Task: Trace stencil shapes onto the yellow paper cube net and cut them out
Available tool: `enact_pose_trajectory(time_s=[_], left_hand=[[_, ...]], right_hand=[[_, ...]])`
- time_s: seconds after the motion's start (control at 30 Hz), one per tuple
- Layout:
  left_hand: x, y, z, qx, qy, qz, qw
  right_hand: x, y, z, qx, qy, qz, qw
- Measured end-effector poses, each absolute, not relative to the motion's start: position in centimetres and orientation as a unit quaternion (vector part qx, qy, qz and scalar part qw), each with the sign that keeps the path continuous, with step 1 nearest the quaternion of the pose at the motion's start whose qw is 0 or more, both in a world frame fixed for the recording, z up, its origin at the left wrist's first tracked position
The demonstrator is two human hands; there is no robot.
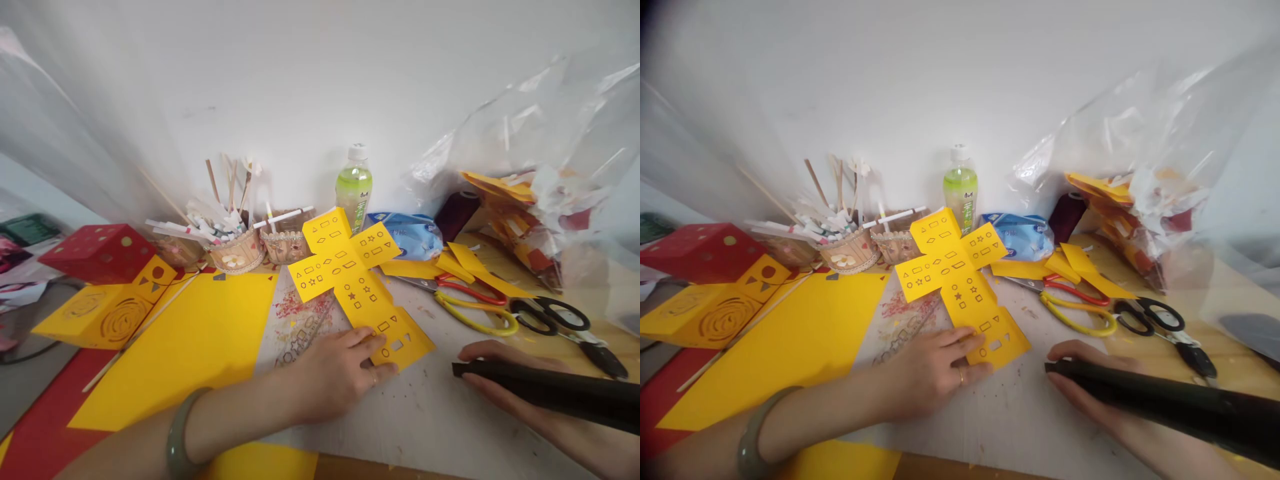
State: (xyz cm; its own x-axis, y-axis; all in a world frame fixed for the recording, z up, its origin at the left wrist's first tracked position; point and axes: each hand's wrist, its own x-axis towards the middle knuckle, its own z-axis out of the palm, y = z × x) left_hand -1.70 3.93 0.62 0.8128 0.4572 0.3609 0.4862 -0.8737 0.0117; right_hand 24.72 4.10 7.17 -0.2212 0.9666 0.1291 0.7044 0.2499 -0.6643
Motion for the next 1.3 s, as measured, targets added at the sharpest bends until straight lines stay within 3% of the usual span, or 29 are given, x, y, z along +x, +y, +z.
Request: enact_pose_trajectory(time_s=[0.43, 1.3], left_hand=[[-3.2, 5.7, 2.5, -0.970, -0.212, -0.092, -0.076], [-3.4, 6.2, 2.9, -0.972, -0.202, -0.085, -0.088]], right_hand=[[19.5, 8.1, 5.3, -0.358, -0.812, 0.417, 0.199], [19.8, 8.9, 4.2, -0.345, -0.836, 0.383, 0.189]])
